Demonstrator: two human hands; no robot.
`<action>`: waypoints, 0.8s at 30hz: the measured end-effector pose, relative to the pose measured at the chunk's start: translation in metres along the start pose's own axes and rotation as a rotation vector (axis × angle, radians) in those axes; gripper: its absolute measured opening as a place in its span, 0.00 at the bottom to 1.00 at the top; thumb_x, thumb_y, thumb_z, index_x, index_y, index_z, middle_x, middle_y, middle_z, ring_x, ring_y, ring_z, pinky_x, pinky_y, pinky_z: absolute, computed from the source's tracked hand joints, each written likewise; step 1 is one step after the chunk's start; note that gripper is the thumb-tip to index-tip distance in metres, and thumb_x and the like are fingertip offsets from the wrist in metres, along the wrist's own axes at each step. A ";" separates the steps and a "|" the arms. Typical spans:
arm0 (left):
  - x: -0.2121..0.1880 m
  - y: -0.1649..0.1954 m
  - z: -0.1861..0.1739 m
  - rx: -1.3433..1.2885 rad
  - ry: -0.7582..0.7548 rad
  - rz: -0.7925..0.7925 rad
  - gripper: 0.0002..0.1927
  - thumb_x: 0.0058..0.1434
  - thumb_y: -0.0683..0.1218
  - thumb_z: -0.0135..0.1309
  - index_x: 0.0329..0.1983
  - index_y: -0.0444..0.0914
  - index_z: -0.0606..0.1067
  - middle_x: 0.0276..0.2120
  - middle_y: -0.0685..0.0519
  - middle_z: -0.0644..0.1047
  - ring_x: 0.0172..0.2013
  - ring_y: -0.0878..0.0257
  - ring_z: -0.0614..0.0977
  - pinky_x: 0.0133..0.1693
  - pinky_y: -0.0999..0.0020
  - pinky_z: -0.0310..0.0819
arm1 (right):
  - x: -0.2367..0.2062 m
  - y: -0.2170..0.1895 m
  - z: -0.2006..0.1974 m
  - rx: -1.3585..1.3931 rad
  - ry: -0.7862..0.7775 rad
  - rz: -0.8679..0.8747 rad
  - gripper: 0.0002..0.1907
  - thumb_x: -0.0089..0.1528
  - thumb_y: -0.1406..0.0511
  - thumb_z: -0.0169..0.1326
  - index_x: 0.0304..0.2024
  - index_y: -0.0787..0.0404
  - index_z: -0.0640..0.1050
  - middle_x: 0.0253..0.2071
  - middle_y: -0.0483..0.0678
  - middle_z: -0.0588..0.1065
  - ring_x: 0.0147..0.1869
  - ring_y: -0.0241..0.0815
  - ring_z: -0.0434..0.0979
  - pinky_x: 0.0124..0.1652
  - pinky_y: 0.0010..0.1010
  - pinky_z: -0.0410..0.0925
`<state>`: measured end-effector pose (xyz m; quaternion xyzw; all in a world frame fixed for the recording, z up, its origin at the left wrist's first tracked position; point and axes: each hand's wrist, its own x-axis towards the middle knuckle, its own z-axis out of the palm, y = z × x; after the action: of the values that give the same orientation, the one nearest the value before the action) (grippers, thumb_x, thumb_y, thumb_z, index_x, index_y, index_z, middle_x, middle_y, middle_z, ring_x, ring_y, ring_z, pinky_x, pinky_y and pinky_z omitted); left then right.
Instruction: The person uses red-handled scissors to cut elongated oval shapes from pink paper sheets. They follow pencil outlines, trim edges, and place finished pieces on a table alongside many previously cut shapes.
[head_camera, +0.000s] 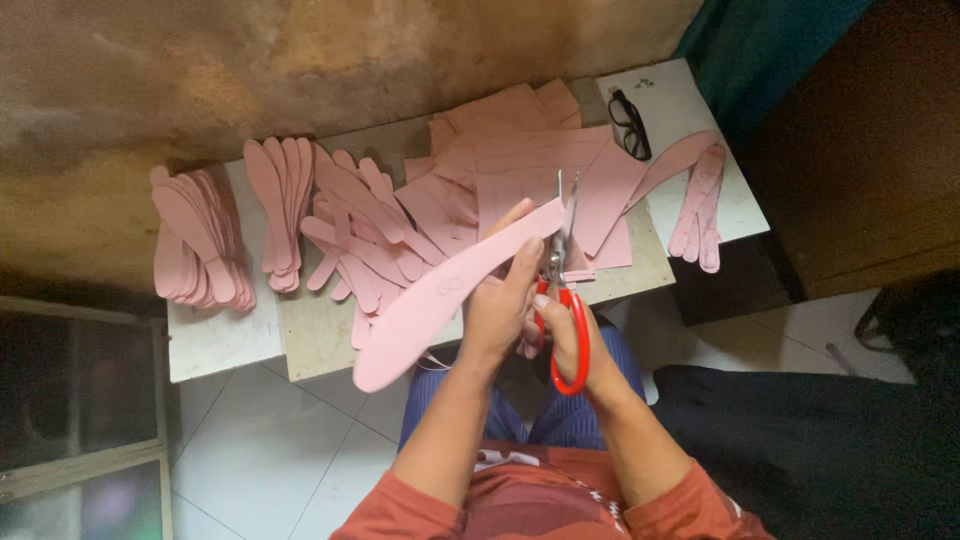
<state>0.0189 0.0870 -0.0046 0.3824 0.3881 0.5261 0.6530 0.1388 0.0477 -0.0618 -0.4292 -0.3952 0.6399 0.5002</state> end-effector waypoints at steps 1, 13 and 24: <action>0.001 -0.001 0.004 -0.011 0.014 0.048 0.23 0.74 0.45 0.51 0.71 0.38 0.70 0.34 0.47 0.73 0.21 0.69 0.66 0.21 0.73 0.60 | 0.001 0.004 -0.002 -0.015 -0.018 -0.009 0.20 0.70 0.54 0.41 0.37 0.63 0.73 0.24 0.46 0.69 0.26 0.38 0.70 0.31 0.31 0.68; -0.008 0.010 0.008 0.131 -0.007 -0.021 0.21 0.71 0.47 0.46 0.66 0.40 0.70 0.32 0.52 0.79 0.15 0.72 0.69 0.15 0.75 0.63 | -0.009 0.011 -0.025 -0.149 -0.071 -0.110 0.34 0.71 0.40 0.36 0.42 0.65 0.72 0.31 0.45 0.71 0.34 0.37 0.72 0.39 0.30 0.70; 0.009 -0.011 -0.010 0.115 -0.073 0.133 0.20 0.72 0.44 0.49 0.65 0.33 0.72 0.47 0.50 0.80 0.44 0.68 0.81 0.49 0.72 0.78 | -0.023 -0.014 -0.017 -0.095 -0.088 -0.022 0.33 0.68 0.39 0.39 0.40 0.64 0.70 0.25 0.43 0.67 0.25 0.36 0.68 0.32 0.29 0.69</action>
<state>0.0155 0.0955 -0.0193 0.4631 0.3675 0.5310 0.6070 0.1617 0.0291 -0.0503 -0.4194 -0.4516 0.6330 0.4684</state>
